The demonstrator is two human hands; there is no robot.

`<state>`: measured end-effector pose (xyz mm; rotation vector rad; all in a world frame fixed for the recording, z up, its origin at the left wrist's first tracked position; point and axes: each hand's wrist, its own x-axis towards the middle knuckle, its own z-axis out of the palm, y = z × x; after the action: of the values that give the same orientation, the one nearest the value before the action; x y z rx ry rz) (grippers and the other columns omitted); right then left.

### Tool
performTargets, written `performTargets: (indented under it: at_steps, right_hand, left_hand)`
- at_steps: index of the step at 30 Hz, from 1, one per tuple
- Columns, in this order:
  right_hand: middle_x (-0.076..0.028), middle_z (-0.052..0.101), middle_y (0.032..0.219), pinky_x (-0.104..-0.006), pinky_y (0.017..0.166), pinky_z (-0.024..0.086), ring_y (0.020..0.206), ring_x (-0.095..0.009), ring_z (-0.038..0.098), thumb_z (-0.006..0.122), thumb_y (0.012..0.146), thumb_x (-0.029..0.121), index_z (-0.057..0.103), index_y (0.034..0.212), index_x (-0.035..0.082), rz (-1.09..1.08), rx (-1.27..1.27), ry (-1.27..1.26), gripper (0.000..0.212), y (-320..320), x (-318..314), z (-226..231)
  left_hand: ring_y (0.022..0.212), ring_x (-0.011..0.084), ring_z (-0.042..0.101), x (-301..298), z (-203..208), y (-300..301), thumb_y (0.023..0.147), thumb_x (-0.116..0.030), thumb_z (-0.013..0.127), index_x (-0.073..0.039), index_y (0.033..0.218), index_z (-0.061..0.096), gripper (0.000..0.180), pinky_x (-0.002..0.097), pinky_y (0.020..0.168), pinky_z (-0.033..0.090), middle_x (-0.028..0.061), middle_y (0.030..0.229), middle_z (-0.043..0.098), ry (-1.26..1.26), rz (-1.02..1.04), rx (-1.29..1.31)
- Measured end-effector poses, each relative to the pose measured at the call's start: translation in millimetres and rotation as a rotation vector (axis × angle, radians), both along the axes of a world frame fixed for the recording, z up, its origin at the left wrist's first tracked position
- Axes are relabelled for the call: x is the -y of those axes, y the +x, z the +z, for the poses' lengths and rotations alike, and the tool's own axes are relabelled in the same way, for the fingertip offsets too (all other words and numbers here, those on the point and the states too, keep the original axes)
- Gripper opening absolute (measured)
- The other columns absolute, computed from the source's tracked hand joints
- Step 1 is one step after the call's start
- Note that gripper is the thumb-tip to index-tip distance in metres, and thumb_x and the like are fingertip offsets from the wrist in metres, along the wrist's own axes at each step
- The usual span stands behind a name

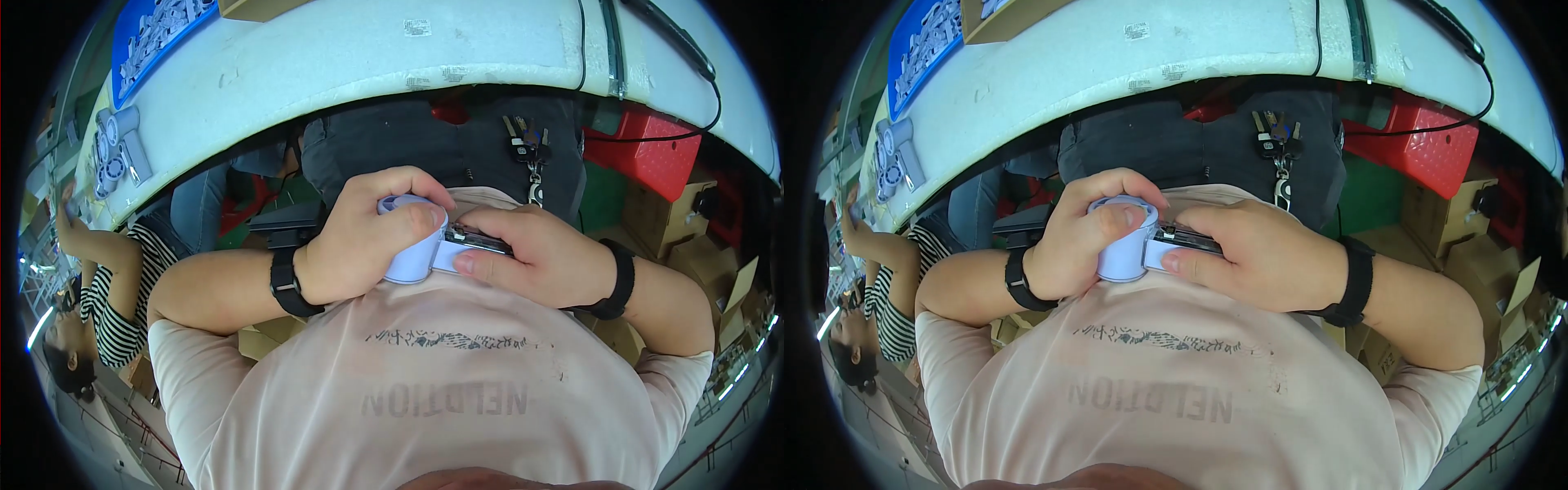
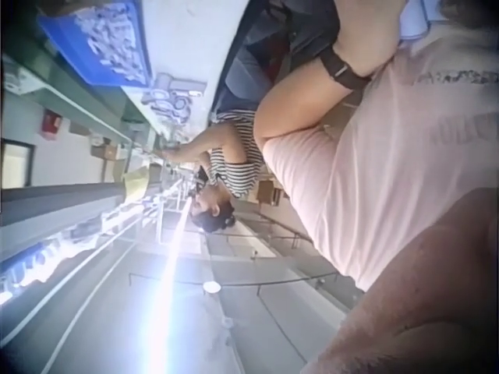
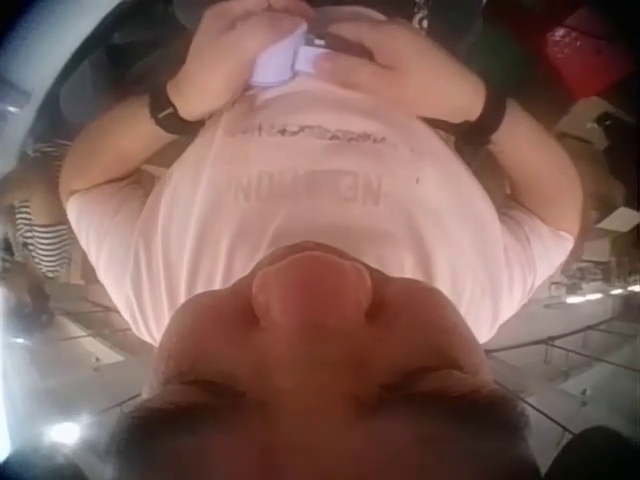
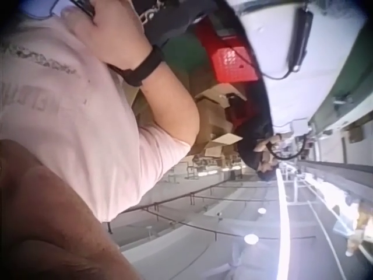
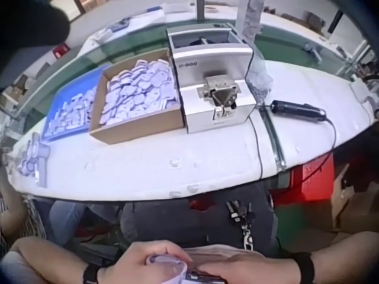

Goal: Assembling small plastic components by applying labels and using a handheld power screwdriver at a factory workstation.

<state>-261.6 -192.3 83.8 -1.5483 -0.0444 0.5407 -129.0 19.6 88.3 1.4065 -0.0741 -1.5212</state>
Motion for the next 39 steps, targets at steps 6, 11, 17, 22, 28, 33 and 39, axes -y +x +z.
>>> performTargets:
  at_steps: [6, 11, 17, 22, 28, 33, 39]
  right_hand:
    - [-0.017, 0.072, 0.098, -0.0379, 0.077, 0.055, 0.082, -0.029, 0.070, 0.068, 0.105, 0.023, 0.065, 0.125, -0.001, 0.032, -0.148, -0.042, 0.032, 2.6, -4.1, 4.8]
    - [-0.018, 0.072, 0.099, -0.0374, 0.076, 0.055, 0.082, -0.031, 0.072, 0.069, 0.104, 0.024, 0.065, 0.123, -0.001, 0.026, -0.173, -0.088, 0.031, 10.4, -1.1, 10.9]
    - [-0.017, 0.073, 0.104, -0.0408, 0.076, 0.057, 0.088, -0.037, 0.072, 0.074, 0.097, 0.018, 0.066, 0.123, 0.001, 0.107, -0.006, -0.356, 0.032, 42.9, 27.4, 50.6]
    - [-0.016, 0.072, 0.111, -0.0437, 0.079, 0.057, 0.095, -0.039, 0.071, 0.079, 0.088, 0.011, 0.066, 0.123, 0.004, -0.053, 0.449, -0.639, 0.038, 59.8, 50.4, 45.5]
    - [-0.016, 0.070, 0.115, -0.0418, 0.084, 0.056, 0.102, -0.037, 0.068, 0.083, 0.081, 0.007, 0.066, 0.119, 0.003, -0.194, 0.725, -0.719, 0.042, 103.8, 61.6, -7.2]
    - [-0.017, 0.067, 0.112, -0.0390, 0.087, 0.055, 0.102, -0.036, 0.066, 0.084, 0.079, 0.005, 0.067, 0.117, 0.002, -0.209, 0.587, -0.711, 0.043, 106.7, 61.6, 32.3]
    - [-0.015, 0.066, 0.112, -0.0373, 0.089, 0.054, 0.103, -0.034, 0.066, 0.085, 0.077, 0.004, 0.066, 0.116, 0.001, -0.280, 0.608, -0.608, 0.043, 121.0, 52.1, 35.8]
  left_hand:
    - [0.096, 0.0127, 0.064, -3.0, -6.6, -3.2, 0.094, -0.021, 0.064, 0.001, 0.114, 0.070, 0.031, 0.0281, 0.085, 0.052, 0.0067, 0.105, 0.072, 0.007, 0.002, 0.032]
    - [0.097, 0.0130, 0.065, 1.1, -8.6, 1.4, 0.094, -0.021, 0.064, 0.001, 0.114, 0.070, 0.031, 0.0286, 0.086, 0.052, 0.0068, 0.105, 0.072, -0.030, -0.017, 0.086]
    - [0.098, 0.0199, 0.068, 11.7, -4.4, 25.4, 0.087, -0.017, 0.075, 0.000, 0.119, 0.069, 0.037, 0.0324, 0.088, 0.053, 0.0107, 0.110, 0.072, -0.352, 0.120, 0.251]
    - [0.101, 0.0293, 0.070, 12.7, 2.0, 71.2, 0.078, -0.016, 0.083, 0.000, 0.124, 0.068, 0.051, 0.0369, 0.091, 0.054, 0.0153, 0.116, 0.071, -0.774, -0.069, 1.123]
    - [0.112, 0.0369, 0.066, 26.8, -26.7, 107.6, 0.076, -0.020, 0.089, -0.004, 0.125, 0.070, 0.056, 0.0437, 0.097, 0.054, 0.0153, 0.123, 0.070, -0.539, -0.052, 1.436]
    - [0.120, 0.0373, 0.062, 20.5, -46.1, 103.3, 0.079, -0.022, 0.088, -0.006, 0.125, 0.071, 0.052, 0.0448, 0.102, 0.052, 0.0155, 0.130, 0.067, -0.448, -0.036, 1.500]
    - [0.122, 0.0337, 0.063, 27.9, -45.6, 105.3, 0.082, -0.013, 0.085, -0.004, 0.128, 0.069, 0.050, 0.0436, 0.104, 0.050, 0.0150, 0.134, 0.066, -0.400, 0.074, 1.423]
